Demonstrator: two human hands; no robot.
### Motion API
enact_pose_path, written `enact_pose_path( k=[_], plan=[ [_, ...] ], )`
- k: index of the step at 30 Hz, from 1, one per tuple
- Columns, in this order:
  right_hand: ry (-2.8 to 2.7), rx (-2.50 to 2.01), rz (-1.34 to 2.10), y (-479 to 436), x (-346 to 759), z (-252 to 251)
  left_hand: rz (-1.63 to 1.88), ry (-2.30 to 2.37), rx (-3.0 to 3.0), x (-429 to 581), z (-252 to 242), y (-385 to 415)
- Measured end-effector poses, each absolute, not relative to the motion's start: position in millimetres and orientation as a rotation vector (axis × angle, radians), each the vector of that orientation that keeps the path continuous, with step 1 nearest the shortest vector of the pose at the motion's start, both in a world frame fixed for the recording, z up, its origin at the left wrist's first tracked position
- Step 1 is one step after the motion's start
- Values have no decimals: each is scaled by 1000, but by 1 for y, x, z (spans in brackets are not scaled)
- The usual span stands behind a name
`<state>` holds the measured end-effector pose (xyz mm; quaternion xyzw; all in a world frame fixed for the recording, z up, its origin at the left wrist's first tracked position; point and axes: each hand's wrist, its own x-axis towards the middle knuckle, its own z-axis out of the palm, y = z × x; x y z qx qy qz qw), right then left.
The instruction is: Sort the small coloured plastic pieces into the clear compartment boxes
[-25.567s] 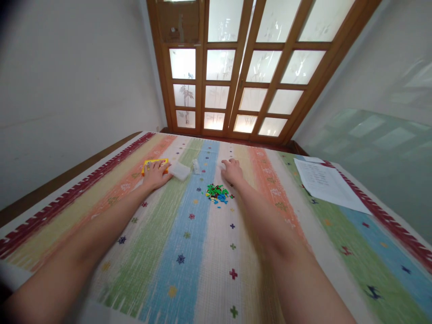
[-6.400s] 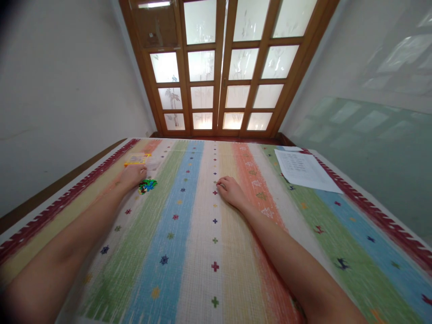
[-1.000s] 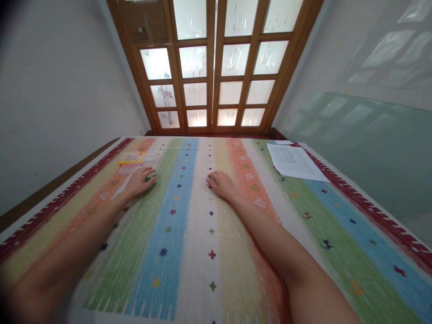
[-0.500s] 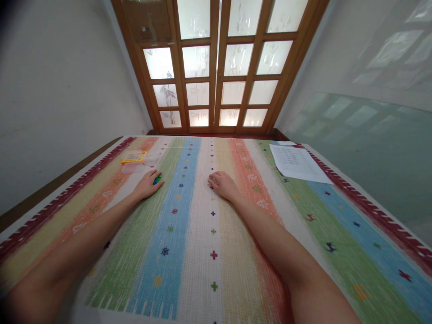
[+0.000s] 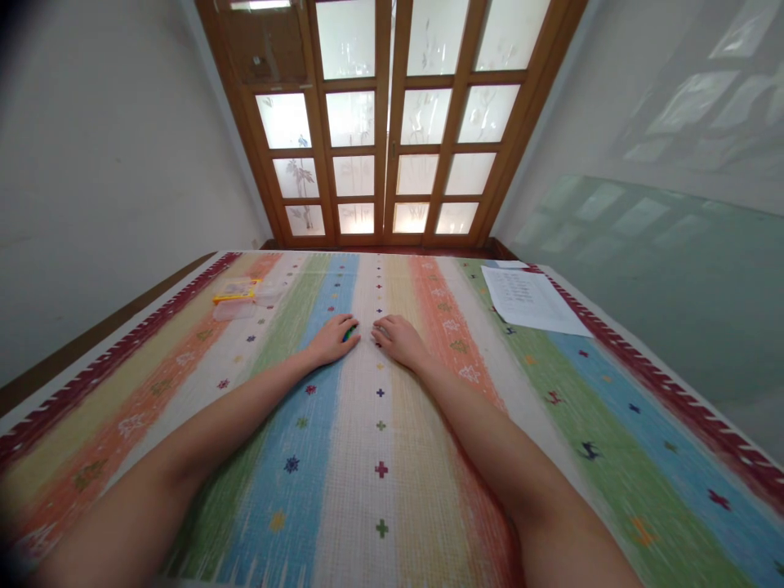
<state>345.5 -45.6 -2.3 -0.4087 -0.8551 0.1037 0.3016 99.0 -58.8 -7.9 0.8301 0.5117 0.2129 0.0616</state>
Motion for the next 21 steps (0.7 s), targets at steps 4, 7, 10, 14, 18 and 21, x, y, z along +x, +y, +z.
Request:
enact_pose_path(
  k=[4,7,10,14,18,21],
  plan=[
    [-2181,-1131,294,-46,346,0,706,1368,2607,132,-8,-57],
    [-2085,-1182,303,-46,347,1,717,1285,2653,140,-3,-58],
    [-2037,-1199,299,-46,348,2,700,1282,2678,141,3,-62],
    [-2008,-1217,296,-45,348,3,684,1289,2709,139,8,-66],
    [-1974,-1246,303,-46,348,4,711,1229,2727,138,8,-67],
    [-1968,-1249,293,-45,348,4,715,1180,2727,139,7,-67]
  ],
)
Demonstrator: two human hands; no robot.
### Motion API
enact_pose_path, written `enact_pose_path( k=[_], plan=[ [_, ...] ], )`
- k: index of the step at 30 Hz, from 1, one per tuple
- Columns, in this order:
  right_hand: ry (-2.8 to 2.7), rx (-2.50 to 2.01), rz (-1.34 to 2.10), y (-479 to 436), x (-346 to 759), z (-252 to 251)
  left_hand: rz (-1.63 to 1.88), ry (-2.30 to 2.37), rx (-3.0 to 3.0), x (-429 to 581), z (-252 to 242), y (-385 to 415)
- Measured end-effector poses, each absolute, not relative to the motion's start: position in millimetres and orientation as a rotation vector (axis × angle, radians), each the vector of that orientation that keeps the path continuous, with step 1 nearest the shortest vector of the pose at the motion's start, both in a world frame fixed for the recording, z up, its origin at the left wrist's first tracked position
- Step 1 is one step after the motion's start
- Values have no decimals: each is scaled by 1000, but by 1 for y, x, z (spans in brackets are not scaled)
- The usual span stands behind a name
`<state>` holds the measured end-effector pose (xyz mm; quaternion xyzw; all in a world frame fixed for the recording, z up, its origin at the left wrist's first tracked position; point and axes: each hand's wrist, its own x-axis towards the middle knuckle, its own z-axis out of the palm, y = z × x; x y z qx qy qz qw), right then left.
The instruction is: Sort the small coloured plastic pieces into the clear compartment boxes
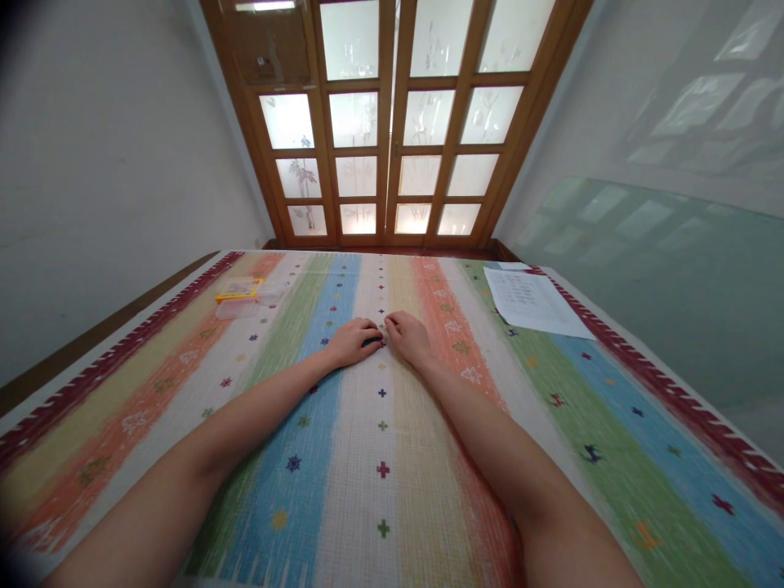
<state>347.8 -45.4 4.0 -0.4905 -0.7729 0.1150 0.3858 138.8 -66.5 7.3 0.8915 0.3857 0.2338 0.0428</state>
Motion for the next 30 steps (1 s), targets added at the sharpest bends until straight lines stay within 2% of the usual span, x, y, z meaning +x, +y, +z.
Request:
enact_pose_path(
  k=[6,10,16,21,25,30],
  plan=[
    [-1981,-1245,297,-46,349,4,699,1183,2662,130,16,-67],
    [-1990,-1205,329,-47,349,3,754,1384,2562,90,23,-59],
    [-2043,-1156,337,-46,347,-1,942,2091,2270,-40,35,-39],
    [-2109,-1137,298,-46,346,0,991,2722,1693,-138,47,-32],
    [-2118,-1133,293,-47,346,1,859,2735,1428,-167,46,-29],
    [-2120,-1141,287,-49,346,2,717,2705,1452,-167,44,-21]
  ],
)
